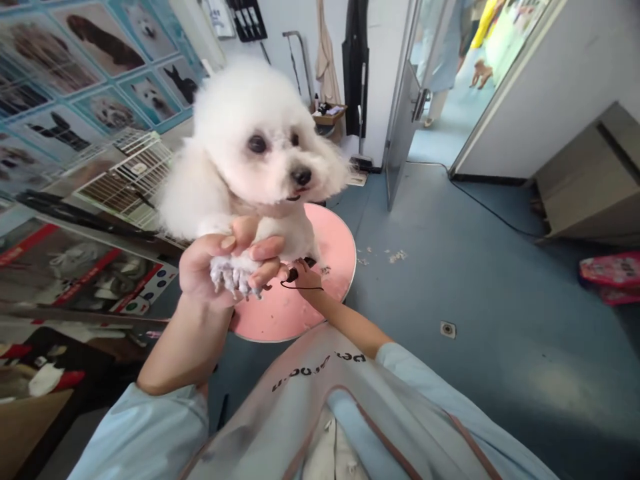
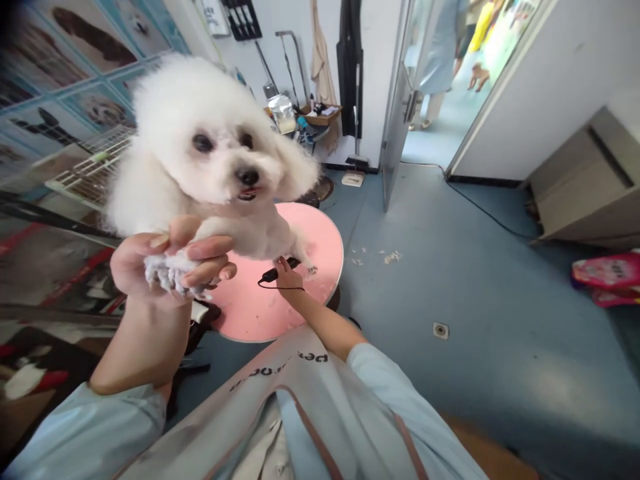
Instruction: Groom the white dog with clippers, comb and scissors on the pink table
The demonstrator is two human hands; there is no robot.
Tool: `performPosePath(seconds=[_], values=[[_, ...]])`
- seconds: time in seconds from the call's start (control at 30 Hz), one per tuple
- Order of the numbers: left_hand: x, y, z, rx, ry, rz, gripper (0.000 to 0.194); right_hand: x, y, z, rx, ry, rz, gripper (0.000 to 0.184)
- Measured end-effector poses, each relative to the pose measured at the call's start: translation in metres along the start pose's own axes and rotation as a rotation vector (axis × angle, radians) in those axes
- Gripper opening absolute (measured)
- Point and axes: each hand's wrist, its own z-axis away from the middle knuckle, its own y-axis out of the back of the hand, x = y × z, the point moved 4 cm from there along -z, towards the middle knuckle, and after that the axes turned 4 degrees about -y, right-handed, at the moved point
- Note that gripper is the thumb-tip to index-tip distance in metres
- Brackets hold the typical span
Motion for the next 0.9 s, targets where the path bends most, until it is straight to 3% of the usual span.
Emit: performPosePath(seconds=[0.1, 0.2, 0.3, 0.43, 0.6, 0.73, 0.83, 0.9], values=[[-0.001, 0.001, -0.002, -0.038, 0.025, -0.013, 0.027, 0.0, -0.009, 0.011, 0.046, -0.059, -0.042, 0.045], [0.0, 0.002, -0.002, -0.059, 0.042, -0.023, 0.025, -0.009, -0.013, 0.02, 0.092, 0.02, -0.079, 0.046], [0.001, 0.004, -0.001, -0.068, 0.039, -0.025, 0.023, -0.009, -0.017, 0.014, 0.113, -0.001, -0.07, 0.049], [0.002, 0.007, 0.001, -0.045, 0.037, -0.037, 0.021, 0.009, -0.026, 0.003, 0.059, -0.081, -0.039, 0.053], [0.004, 0.005, 0.002, -0.029, 0.028, -0.046, 0.026, 0.022, -0.036, 0.013, -0.012, -0.099, -0.032, 0.048], [0.002, 0.002, 0.005, -0.091, 0.049, -0.054, 0.022, 0.023, -0.036, 0.013, 0.025, -0.053, -0.048, 0.047], [0.002, 0.001, 0.011, -0.146, 0.054, -0.038, 0.018, 0.033, -0.039, 0.003, -0.017, -0.104, -0.039, 0.049], [0.003, 0.006, 0.017, -0.108, 0.06, -0.03, 0.018, 0.042, -0.041, -0.002, -0.063, -0.151, -0.052, 0.048]])
